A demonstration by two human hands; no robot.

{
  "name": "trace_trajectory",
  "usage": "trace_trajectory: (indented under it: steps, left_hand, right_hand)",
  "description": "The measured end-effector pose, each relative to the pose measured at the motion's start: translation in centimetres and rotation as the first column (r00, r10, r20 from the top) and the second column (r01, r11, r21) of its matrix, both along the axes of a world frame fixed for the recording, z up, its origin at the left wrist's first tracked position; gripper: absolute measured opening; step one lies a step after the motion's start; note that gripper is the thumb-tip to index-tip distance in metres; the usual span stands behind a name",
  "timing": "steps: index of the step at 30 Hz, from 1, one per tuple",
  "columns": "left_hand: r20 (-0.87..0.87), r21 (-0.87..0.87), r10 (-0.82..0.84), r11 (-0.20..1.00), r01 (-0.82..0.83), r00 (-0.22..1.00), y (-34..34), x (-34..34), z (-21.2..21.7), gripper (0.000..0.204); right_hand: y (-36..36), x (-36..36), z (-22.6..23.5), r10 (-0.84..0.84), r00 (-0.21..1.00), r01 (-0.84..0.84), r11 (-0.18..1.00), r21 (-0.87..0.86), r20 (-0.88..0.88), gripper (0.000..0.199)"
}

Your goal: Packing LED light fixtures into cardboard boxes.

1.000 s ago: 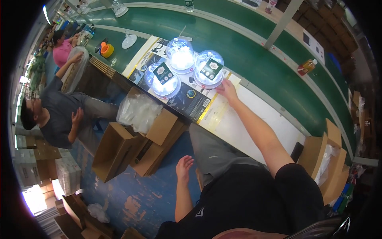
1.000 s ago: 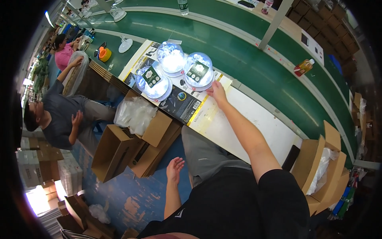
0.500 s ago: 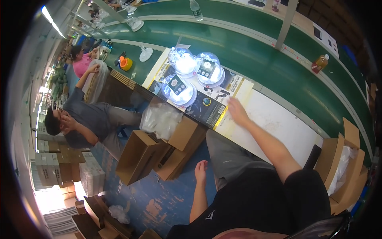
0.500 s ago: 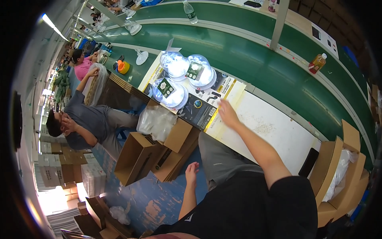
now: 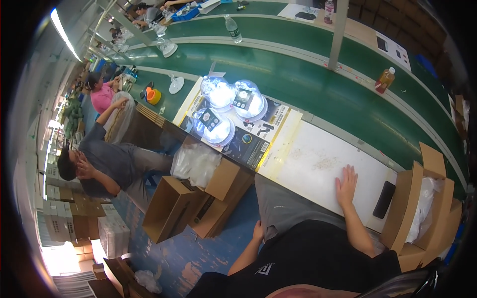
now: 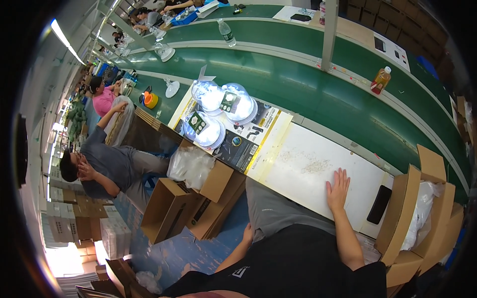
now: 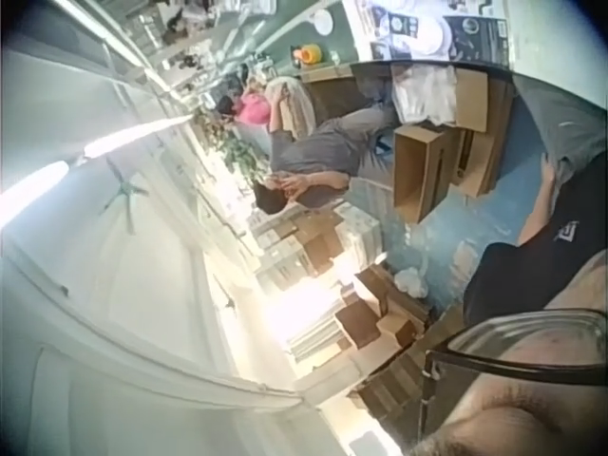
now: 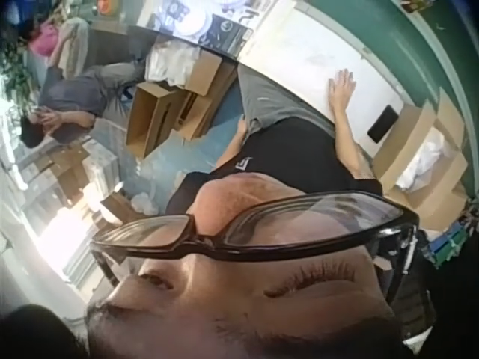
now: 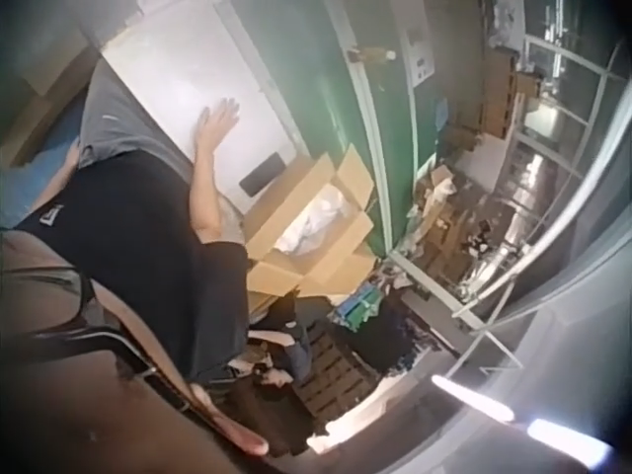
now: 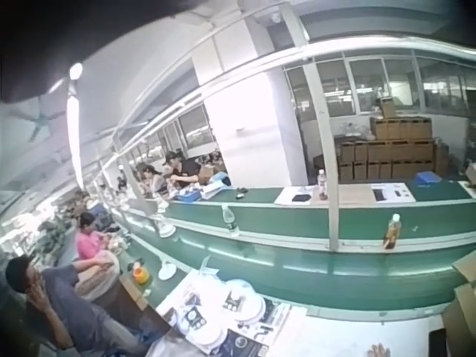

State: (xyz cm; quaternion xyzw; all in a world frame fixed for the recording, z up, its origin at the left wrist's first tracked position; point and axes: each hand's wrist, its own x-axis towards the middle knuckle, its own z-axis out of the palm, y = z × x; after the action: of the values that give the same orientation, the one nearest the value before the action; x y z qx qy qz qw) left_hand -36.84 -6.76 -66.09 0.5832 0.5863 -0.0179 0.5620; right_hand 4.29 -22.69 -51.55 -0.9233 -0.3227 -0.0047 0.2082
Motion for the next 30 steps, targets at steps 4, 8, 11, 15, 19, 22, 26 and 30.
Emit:
trace_trajectory:
  steps: [4,8,11,15,19,22,26,30]
  left_hand:
    - [0.153,0.054,0.138,0.988,-0.147,0.979,-0.3,-1.5,-1.9,0.047]
    - [-0.033,0.059,0.087,0.995,-0.084,0.996,3.2,1.2,2.0,0.059]
    - [0.15,0.362,0.143,0.913,-0.189,0.978,7.4,4.8,5.0,0.05]
    - [0.357,0.547,0.193,0.75,-0.372,0.914,14.7,13.1,9.3,0.047]
    - [0.366,0.322,0.556,0.677,-0.662,0.747,22.3,20.4,10.3,0.059]
    - [0.192,0.301,0.816,0.48,-0.824,0.545,25.3,23.5,9.5,0.068]
    - [-0.143,0.52,0.758,0.604,-0.603,0.636,21.9,30.8,11.8,0.069]
    - [-0.17,0.586,0.807,0.544,-0.601,0.565,22.8,29.6,12.4,0.066]
  right_hand:
    - [0.7,-0.2,-0.3,-0.017,1.0,0.016,1.0,0.019,0.026,0.053]
    - [0.5,-0.1,-0.9,-0.009,1.0,0.008,1.0,0.004,0.026,0.053]
    - [0.6,0.0,-0.9,-0.015,0.999,0.015,1.0,0.014,0.046,0.053]
    - [0.2,-0.1,-1.0,-0.033,0.998,0.034,0.999,-0.012,0.058,0.051]
    - [0.4,-0.5,-1.0,-0.031,0.999,0.033,0.999,-0.035,0.045,0.051]
    - [2.0,-1.3,-1.6,0.019,1.0,-0.018,0.999,-0.051,0.013,0.053]
    - [0.0,0.5,-0.9,-0.05,0.998,0.054,0.994,-0.098,0.045,0.058]
    - [1.3,0.0,-1.0,-0.006,1.0,0.008,0.994,-0.112,0.024,0.063]
